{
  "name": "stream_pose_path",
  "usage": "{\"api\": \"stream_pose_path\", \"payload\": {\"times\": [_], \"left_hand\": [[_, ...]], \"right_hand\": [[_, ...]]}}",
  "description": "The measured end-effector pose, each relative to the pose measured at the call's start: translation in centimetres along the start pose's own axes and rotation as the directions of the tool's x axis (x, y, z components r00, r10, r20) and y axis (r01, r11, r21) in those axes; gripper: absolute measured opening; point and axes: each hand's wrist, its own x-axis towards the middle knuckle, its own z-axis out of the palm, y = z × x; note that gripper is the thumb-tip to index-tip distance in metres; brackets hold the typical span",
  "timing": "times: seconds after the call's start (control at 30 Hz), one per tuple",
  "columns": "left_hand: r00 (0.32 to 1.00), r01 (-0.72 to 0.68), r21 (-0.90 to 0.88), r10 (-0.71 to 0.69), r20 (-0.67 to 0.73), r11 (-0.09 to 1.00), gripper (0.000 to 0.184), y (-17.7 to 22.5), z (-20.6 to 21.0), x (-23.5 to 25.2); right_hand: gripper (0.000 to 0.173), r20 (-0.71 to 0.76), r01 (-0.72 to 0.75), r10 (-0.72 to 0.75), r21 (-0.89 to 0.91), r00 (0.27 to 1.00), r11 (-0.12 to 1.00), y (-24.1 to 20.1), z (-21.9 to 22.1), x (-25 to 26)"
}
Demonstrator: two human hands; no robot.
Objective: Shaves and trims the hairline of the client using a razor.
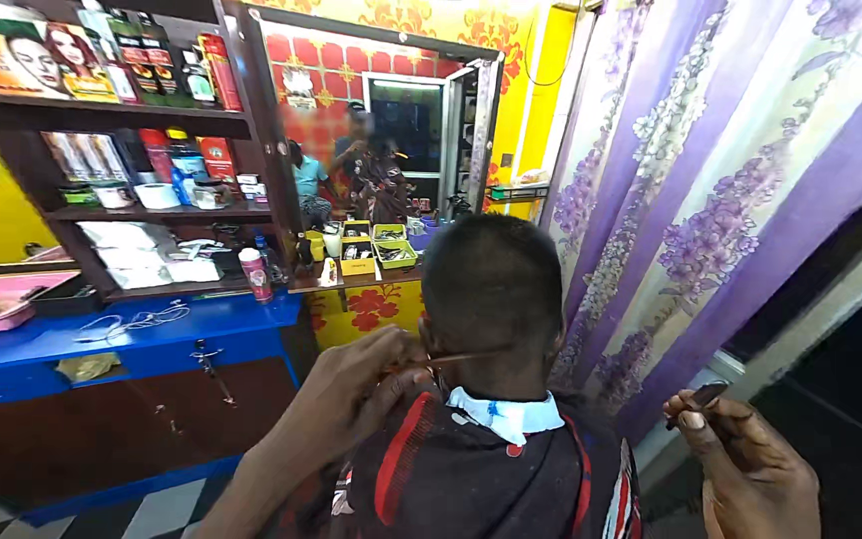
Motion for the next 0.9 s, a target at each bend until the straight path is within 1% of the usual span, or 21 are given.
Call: {"api": "stream_pose_path", "payload": {"times": [0.07,0.13,0.2,0.23,0.27,0.3,0.33,0.37,0.43,0.47,0.5,0.57,0.6,0.63,0.73,0.9], "left_hand": [[0.997,-0.061,-0.019,0.062,0.048,0.998,0.03,-0.6,0.9,-0.4],[0.987,-0.148,-0.065,0.151,0.052,0.987,0.029,-1.3,0.8,-0.3],[0.975,-0.216,-0.212,0.221,0.002,0.953,0.022,-1.9,-0.4,0.4],[0.974,-0.223,-0.293,0.22,-0.043,0.93,0.018,-2.0,-1.1,1.2],[0.975,-0.22,-0.34,0.201,-0.092,0.914,0.022,-2.0,-1.9,2.3],[0.974,-0.222,-0.349,0.187,-0.132,0.91,0.034,-1.9,-2.7,3.6],[0.969,-0.235,-0.317,0.194,-0.156,0.919,0.043,-1.6,-3.4,5.2],[0.96,-0.262,-0.253,0.223,-0.171,0.931,0.042,-1.4,-3.8,6.7],[0.945,-0.298,-0.095,0.279,-0.172,0.95,0.032,-0.7,-4.0,9.2],[0.946,-0.304,-0.049,0.295,-0.135,0.951,0.033,-0.3,-3.8,10.1],[0.949,-0.309,-0.028,0.306,-0.078,0.951,0.043,0.0,-3.5,10.6],[0.954,-0.298,-0.017,0.299,0.035,0.954,0.075,0.4,-2.6,11.1],[0.957,-0.28,-0.005,0.28,0.079,0.96,0.086,0.5,-2.2,11.1],[0.96,-0.258,0.004,0.256,0.115,0.966,0.093,0.6,-2.0,11.1],[0.963,-0.205,0.028,0.197,0.184,0.978,0.101,0.9,-2.0,10.8],[0.957,-0.189,0.08,0.165,0.237,0.979,0.104,0.9,-2.0,10.6]], "right_hand": [[0.013,-0.051,0.024,-0.025,-0.022,0.998,0.999,-2.1,1.3,-0.9],[0.014,-0.099,0.064,-0.07,-0.064,0.993,0.996,-4.2,2.4,-1.2],[0.015,-0.13,0.109,-0.127,-0.135,0.983,0.985,-6.8,3.2,-1.0],[0.014,-0.133,0.147,-0.175,-0.194,0.976,0.97,-8.0,3.8,-0.7],[0.014,-0.108,0.202,-0.239,-0.271,0.965,0.941,-9.2,4.4,-0.2],[0.015,-0.047,0.268,-0.305,-0.366,0.951,0.891,-10.3,5.0,0.1],[0.017,0.044,0.338,-0.361,-0.466,0.932,0.817,-11.3,5.7,0.5],[0.019,0.147,0.4,-0.387,-0.551,0.91,0.732,-12.2,6.5,0.7],[0.022,0.327,0.494,-0.373,-0.637,0.868,0.591,-13.5,8.3,1.0],[0.022,0.388,0.528,-0.358,-0.654,0.849,0.542,-13.7,9.2,1.1],[0.021,0.433,0.553,-0.344,-0.667,0.833,0.499,-13.8,9.9,1.0],[0.018,0.489,0.595,-0.34,-0.684,0.803,0.421,-13.8,11.0,1.1],[0.018,0.507,0.611,-0.343,-0.689,0.791,0.389,-13.8,11.3,1.1],[0.018,0.522,0.624,-0.345,-0.691,0.78,0.366,-13.9,11.5,1.2],[0.02,0.555,0.649,-0.342,-0.692,0.758,0.317,-13.9,12.0,1.2],[0.019,0.598,0.683,-0.34,-0.682,0.726,0.261,-13.2,12.5,1.1]]}}
